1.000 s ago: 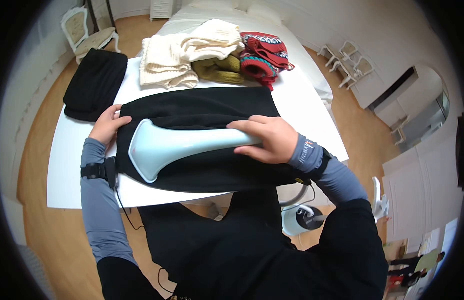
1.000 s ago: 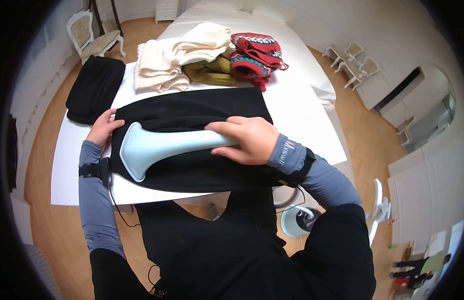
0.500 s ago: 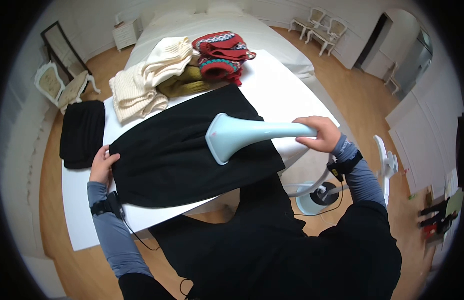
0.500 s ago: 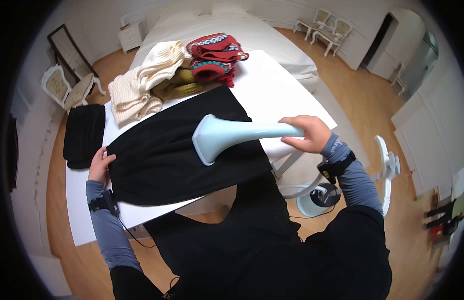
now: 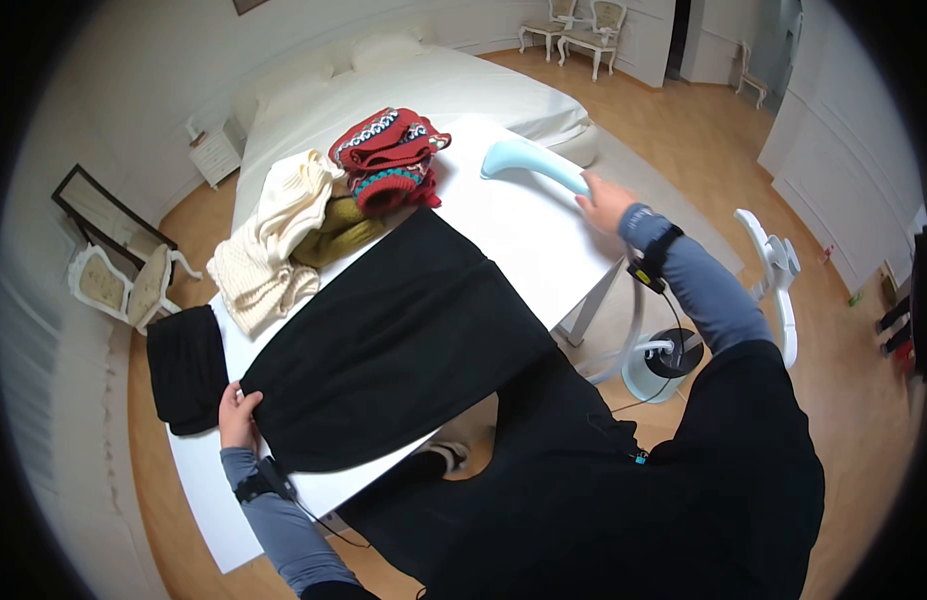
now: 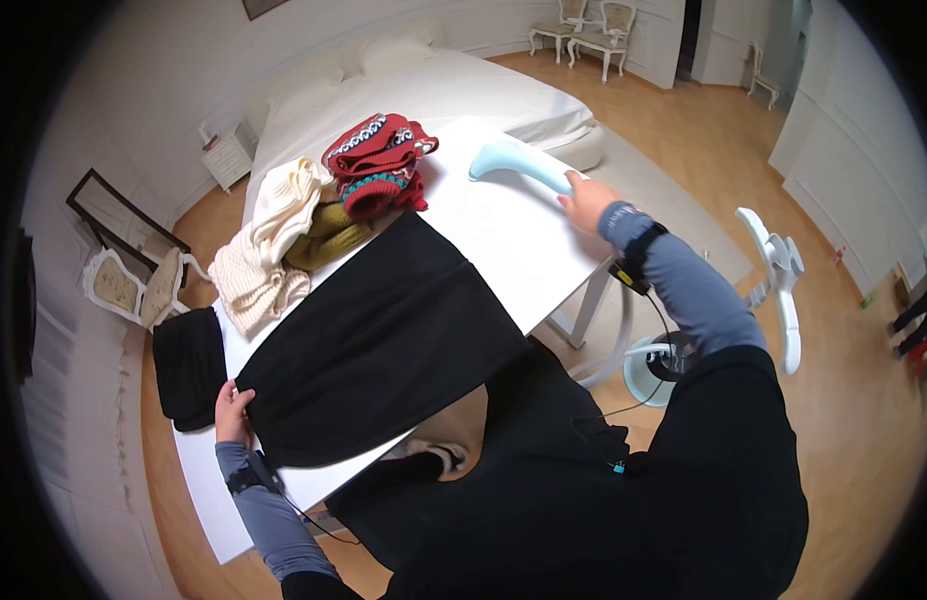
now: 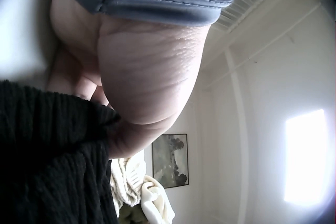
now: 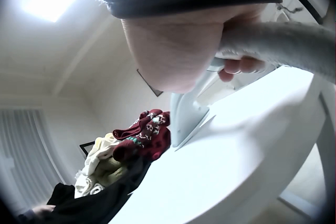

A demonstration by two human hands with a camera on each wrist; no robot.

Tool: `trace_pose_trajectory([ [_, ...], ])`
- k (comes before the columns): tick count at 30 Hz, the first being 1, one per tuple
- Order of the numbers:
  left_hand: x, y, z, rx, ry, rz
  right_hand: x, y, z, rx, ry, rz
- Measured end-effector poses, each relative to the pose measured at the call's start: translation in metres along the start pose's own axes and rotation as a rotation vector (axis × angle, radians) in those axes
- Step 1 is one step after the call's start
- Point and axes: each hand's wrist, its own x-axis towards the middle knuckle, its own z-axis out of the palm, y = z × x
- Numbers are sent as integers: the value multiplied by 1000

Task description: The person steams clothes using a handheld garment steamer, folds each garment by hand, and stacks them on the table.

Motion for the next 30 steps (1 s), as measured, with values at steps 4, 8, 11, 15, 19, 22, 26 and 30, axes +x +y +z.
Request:
trace_pose_trajectory([
  [4,4,-3,-4,30,22,-8,39,-24,27,-237,-228,131],
  [8,5,-3,-5,26,19,-12,78,-22,74,-212,-171,151],
  [11,4,-1,-3,31,30,-9,118,-42,89,-147,-186,206],
  [15,-1,5,5,34,52,-15,170,-61,117,-73,-232,236],
  [19,0,8,5,9,43,-24,206,-77,135,-43,-214,270],
  [22,0,10,7,26,54,-30,231,-84,145,-42,-199,288],
  [26,-1,14,12,11,55,-30,246,-91,150,-50,-202,288],
  [30,0,12,10,9,43,-38,245,-99,144,-48,-204,329],
])
